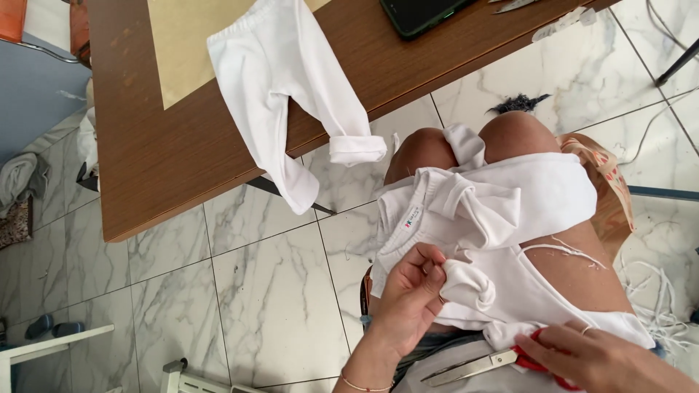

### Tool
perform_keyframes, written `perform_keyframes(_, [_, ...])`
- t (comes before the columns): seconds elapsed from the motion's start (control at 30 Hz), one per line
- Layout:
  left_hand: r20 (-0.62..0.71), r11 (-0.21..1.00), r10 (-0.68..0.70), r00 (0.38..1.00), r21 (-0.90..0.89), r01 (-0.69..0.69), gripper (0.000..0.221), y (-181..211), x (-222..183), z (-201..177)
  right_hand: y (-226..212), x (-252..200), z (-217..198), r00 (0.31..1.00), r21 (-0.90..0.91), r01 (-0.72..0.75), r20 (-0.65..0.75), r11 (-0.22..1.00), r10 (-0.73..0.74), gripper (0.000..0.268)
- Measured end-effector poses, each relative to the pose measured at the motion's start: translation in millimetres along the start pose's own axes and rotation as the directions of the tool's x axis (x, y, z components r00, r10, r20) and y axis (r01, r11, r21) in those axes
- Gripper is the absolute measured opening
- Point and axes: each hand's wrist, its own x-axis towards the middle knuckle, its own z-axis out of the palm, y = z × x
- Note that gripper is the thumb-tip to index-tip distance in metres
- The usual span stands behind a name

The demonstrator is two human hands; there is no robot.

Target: Trimming loose threads and excess fabric from white baby garments using scissors

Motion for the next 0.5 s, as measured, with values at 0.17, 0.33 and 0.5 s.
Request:
perform_keyframes(0.17, [0.106, 0.994, -0.052, 0.993, -0.086, 0.062, 0.029, -16.8, -7.7, -5.5, -26.9, 37.7, -64.0, 0.811, 0.525, -0.277, -0.321, 0.805, 0.489, 0.023])
perform_keyframes(0.33, [0.068, 0.990, -0.093, 0.993, 0.117, 0.085, 0.041, -20.9, -11.5, -1.5, -18.8, 61.0, -26.0, 0.780, 0.997, 0.056, -0.071, 0.045, 0.622, 0.023])
perform_keyframes(0.5, [0.001, 0.888, -0.028, 1.000, 0.458, 0.025, 0.037, -9.9, -17.9, 15.0, -31.5, 62.8, -29.3, 0.807, 0.984, 0.140, -0.048, -0.112, 0.589, 0.023])
